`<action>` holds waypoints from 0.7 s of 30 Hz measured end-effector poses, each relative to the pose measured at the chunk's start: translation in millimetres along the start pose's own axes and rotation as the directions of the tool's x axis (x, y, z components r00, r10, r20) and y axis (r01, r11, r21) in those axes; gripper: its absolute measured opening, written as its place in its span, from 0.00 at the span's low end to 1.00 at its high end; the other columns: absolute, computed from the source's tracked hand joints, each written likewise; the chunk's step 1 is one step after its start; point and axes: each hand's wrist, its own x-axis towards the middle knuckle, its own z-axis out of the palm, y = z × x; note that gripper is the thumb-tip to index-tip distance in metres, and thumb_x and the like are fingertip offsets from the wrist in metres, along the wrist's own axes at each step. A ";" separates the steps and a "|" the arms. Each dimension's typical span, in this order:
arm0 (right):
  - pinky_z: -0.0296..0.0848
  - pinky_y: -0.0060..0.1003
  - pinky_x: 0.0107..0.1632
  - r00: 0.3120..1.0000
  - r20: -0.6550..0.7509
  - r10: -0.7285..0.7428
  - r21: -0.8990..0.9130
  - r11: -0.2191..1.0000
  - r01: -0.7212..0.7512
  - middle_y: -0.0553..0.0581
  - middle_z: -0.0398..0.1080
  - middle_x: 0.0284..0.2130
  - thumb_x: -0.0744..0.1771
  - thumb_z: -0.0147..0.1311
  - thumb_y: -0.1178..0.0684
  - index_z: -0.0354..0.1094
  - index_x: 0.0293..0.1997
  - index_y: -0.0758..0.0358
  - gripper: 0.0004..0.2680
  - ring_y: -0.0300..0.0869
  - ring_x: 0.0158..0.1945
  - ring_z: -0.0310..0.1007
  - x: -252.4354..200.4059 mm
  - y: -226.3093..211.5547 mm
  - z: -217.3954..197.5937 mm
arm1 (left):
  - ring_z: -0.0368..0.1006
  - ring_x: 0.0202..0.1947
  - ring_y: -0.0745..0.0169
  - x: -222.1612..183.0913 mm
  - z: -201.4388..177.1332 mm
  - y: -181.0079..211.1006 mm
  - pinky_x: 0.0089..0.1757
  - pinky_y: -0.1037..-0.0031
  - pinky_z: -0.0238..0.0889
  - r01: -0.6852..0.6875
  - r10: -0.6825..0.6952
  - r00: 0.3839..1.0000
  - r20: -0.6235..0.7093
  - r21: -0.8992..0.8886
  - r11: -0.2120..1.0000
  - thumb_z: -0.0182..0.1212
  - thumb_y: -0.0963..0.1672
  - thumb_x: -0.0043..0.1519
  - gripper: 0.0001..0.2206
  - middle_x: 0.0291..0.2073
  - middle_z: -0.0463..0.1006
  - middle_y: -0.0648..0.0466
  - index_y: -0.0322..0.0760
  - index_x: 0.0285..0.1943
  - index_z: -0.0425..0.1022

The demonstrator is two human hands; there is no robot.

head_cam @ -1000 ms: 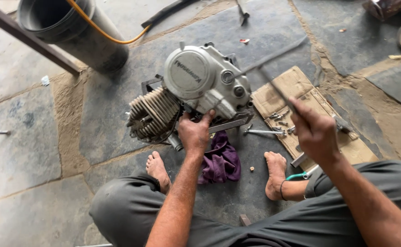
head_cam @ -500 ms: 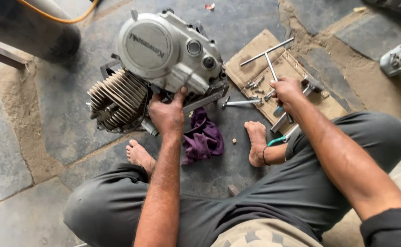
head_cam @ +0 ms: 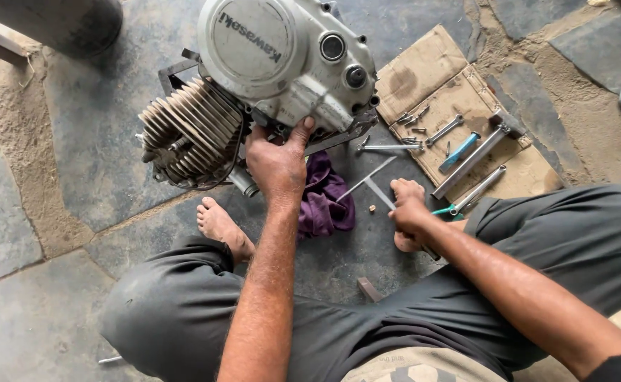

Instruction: Dismantling and repairing a motorcycle engine casing.

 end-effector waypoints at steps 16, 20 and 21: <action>0.64 0.44 0.54 0.954 -0.156 -0.258 -0.430 0.887 0.170 0.51 0.65 0.38 0.60 0.68 0.40 0.75 0.35 0.56 0.13 0.46 0.49 0.64 7.1 -1.4 17.7 | 0.77 0.45 0.47 -1.0 -1.5 6.9 0.47 0.59 0.68 -0.026 0.026 1.000 -0.017 -0.017 1.000 0.79 0.55 0.51 0.30 0.42 0.82 0.44 0.29 0.51 0.79; 0.63 0.44 0.54 0.946 0.112 -0.304 -0.642 0.705 0.302 0.50 0.64 0.38 0.60 0.64 0.46 0.82 0.38 0.30 0.07 0.46 0.52 0.63 -4.8 -33.0 -8.0 | 0.78 0.44 0.47 -2.0 -4.8 15.2 0.46 0.59 0.68 0.056 -0.056 0.998 -0.002 -0.006 0.998 0.77 0.56 0.49 0.31 0.42 0.81 0.44 0.30 0.51 0.78; 0.64 0.43 0.57 0.956 0.175 -0.235 -0.676 0.678 0.290 0.50 0.67 0.42 0.62 0.63 0.45 0.83 0.39 0.34 0.06 0.46 0.55 0.63 3.5 -31.5 -7.7 | 0.78 0.45 0.48 -3.1 -6.4 16.2 0.46 0.59 0.69 0.065 -0.065 0.998 0.018 -0.017 0.998 0.77 0.56 0.50 0.30 0.43 0.80 0.44 0.30 0.51 0.78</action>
